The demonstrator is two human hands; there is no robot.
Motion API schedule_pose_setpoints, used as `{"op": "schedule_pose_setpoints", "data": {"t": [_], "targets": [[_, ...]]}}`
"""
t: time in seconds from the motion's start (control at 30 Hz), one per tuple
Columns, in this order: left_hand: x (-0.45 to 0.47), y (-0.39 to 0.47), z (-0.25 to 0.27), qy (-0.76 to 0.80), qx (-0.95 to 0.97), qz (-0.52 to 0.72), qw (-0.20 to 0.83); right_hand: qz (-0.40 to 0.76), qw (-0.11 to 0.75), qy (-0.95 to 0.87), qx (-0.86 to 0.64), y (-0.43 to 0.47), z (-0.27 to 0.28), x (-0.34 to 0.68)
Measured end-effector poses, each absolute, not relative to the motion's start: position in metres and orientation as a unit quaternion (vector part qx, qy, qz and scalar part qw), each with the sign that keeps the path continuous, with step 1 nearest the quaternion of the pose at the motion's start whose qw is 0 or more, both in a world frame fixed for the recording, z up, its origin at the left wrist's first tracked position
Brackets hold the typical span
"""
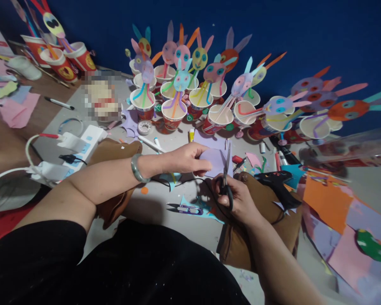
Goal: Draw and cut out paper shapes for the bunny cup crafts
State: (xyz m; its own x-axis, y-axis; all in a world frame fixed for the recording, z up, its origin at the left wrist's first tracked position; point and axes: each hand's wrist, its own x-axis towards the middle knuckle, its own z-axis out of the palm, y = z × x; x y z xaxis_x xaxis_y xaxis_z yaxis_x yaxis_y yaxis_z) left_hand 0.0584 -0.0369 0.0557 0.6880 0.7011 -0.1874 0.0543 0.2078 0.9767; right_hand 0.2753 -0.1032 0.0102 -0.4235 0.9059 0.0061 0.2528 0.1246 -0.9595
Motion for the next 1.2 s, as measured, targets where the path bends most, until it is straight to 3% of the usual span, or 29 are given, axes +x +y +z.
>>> {"op": "schedule_pose_setpoints", "data": {"t": [1.2], "targets": [[0.0546,-0.0350,0.0575,0.308,0.602,0.234,0.699,0.499,0.323,-0.672,-0.442,-0.1031,0.0083,0.2786]]}}
